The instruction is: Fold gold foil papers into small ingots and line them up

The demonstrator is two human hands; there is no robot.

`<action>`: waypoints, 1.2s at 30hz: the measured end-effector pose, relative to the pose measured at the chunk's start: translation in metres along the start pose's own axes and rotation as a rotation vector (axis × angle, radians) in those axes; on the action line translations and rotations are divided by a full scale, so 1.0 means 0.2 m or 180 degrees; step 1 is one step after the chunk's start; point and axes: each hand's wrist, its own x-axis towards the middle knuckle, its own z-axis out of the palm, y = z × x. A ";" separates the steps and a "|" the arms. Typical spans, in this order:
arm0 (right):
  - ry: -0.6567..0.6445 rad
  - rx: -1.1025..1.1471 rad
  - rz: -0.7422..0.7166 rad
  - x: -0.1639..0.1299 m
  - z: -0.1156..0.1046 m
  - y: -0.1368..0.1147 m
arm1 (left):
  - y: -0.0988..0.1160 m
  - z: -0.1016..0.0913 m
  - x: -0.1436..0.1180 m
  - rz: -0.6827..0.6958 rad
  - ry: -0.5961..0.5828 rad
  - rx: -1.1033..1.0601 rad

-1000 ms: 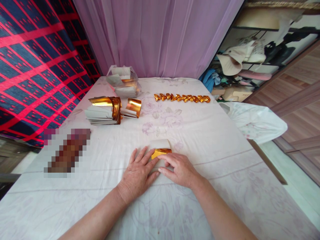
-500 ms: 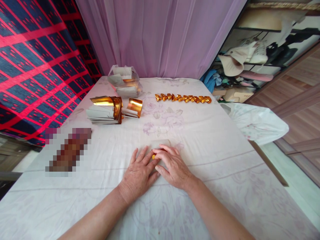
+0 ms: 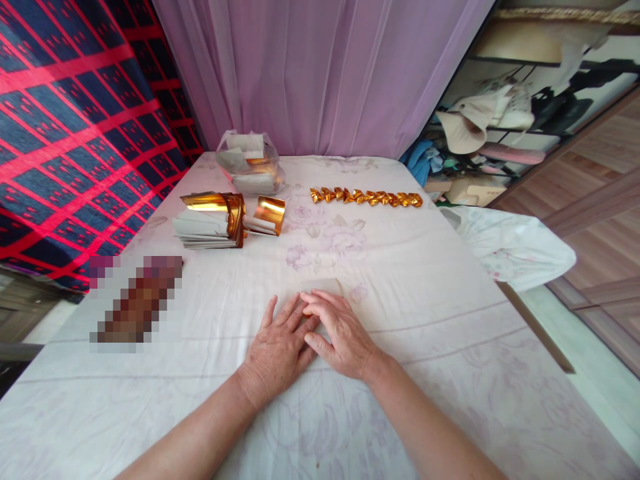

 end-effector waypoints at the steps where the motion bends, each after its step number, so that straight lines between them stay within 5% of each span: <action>1: -0.0027 -0.0017 0.0003 0.00 0.00 0.00 | 0.00 0.00 0.00 -0.0007 0.0025 -0.0014; 17: -0.0101 0.0012 0.0051 0.01 0.00 -0.02 | 0.00 0.00 0.01 0.0018 -0.0125 -0.0087; 24: 0.0281 0.0297 -0.0042 0.00 0.01 0.01 | 0.00 0.01 0.01 0.0074 -0.0141 -0.0066; 36: 0.1373 0.2389 0.1218 -0.04 0.01 0.11 | -0.01 0.01 0.00 0.0076 -0.0148 0.0050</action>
